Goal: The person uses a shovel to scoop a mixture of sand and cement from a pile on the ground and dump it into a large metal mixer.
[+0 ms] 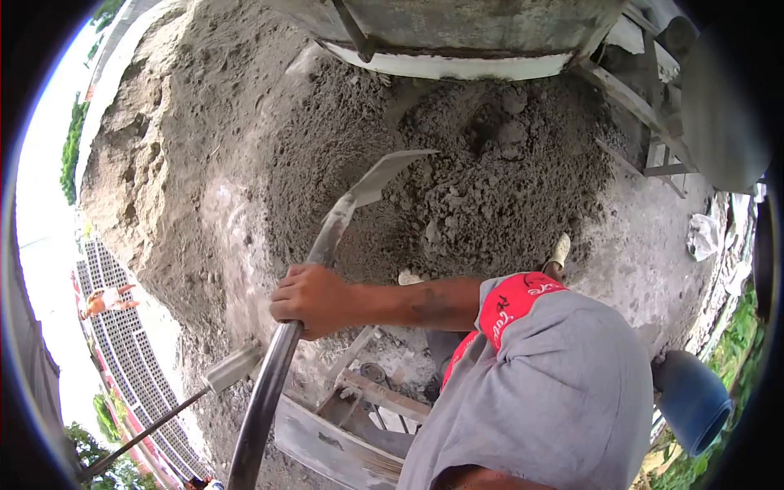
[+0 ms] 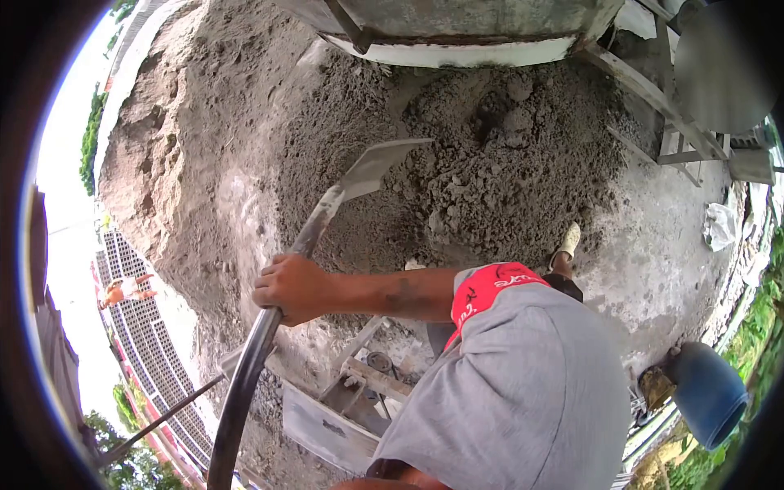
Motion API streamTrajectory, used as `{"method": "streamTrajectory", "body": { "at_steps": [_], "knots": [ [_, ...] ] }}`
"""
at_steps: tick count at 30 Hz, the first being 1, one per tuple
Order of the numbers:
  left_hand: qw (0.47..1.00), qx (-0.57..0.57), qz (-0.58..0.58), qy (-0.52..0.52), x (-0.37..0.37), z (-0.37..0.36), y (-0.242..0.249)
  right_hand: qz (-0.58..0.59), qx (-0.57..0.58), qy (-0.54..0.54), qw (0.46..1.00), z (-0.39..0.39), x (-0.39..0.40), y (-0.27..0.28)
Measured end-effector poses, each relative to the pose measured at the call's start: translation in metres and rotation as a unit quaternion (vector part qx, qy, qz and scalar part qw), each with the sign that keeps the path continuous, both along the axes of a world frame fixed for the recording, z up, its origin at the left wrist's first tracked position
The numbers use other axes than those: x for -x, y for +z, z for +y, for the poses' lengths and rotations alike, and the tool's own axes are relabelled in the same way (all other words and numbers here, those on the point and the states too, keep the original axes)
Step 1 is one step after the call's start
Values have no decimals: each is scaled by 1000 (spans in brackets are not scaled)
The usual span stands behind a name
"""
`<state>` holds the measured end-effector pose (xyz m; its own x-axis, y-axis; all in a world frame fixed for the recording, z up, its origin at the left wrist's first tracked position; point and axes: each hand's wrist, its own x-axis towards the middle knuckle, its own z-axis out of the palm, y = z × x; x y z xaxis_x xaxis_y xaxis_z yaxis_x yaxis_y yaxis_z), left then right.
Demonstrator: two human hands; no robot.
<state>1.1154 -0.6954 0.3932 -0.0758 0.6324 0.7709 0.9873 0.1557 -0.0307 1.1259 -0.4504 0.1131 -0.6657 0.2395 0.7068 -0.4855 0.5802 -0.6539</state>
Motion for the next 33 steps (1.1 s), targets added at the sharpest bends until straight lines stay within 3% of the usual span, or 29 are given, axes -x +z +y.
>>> {"method": "streamTrajectory", "body": {
  "at_steps": [1, 3, 6, 7, 8, 9, 10, 11, 12, 13, 14, 15, 16, 17, 18, 20, 22, 23, 26, 30, 33],
  "knots": [
    [999, -19, -3, 40, 1, 0, 1, 0, -5, 62, 998, 5, 12, 27],
    [992, -40, -27, 114, 3, 9, -12, 59, -41, 59, 996, 16, 41, 51],
    [977, -49, -106, 180, 9, 51, -77, 46, -120, 65, 990, 85, 68, 8],
    [966, -54, -167, 188, 9, 71, -113, -23, -131, 129, 983, 116, 82, -44],
    [940, -71, -279, 181, 10, 97, -154, -64, -82, 132, 986, 163, 89, -121],
    [905, -79, -382, 170, 5, 126, -186, -176, -88, 81, 977, 228, 75, -208],
    [930, -31, -284, 232, -13, 165, -239, -235, -106, 72, 964, 269, 52, -286],
    [948, -4, -171, 270, -18, 217, -290, -281, -139, 42, 949, 307, 42, -316],
    [942, 5, -257, 214, -19, 215, -290, -225, -92, -23, 970, 306, 34, -319],
    [942, 59, -249, 218, -24, 219, -278, -236, -71, 2, 969, 284, 30, -336],
    [899, 28, -360, 249, -33, 222, -273, -308, 120, 86, 940, 258, 32, -344],
    [919, 52, -324, 220, -33, 217, -265, -348, 253, 134, 893, 293, 41, -321],
    [939, 60, -285, 185, -27, 217, -257, -330, 228, 109, 909, 316, 36, -292],
    [951, 85, -250, 161, -28, 220, -243, -252, 119, 12, 960, 303, 22, -282],
    [927, 51, -335, 159, -29, 221, -234, -180, 25, -72, 981, 278, 6, -289],
    [962, 107, -222, 114, -27, 219, -225, -177, 38, -143, 973, 270, -31, -292],
    [967, 213, -129, -49, -60, 218, -222, -165, 33, -197, 966, 261, -74, -292],
    [963, 212, -134, -101, -85, 218, -220, -144, 49, -205, 967, 261, -90, -298],
    [968, 212, -117, -65, -114, 191, -191, -127, 66, -206, 968, 227, -113, -274],
    [958, 242, -147, -41, -152, 151, -113, -83, 117, -233, 962, 150, -141, -218],
    [962, 261, -71, -43, -216, 132, -71, -30, 143, -250, 957, 114, -180, -175]
  ]
}}
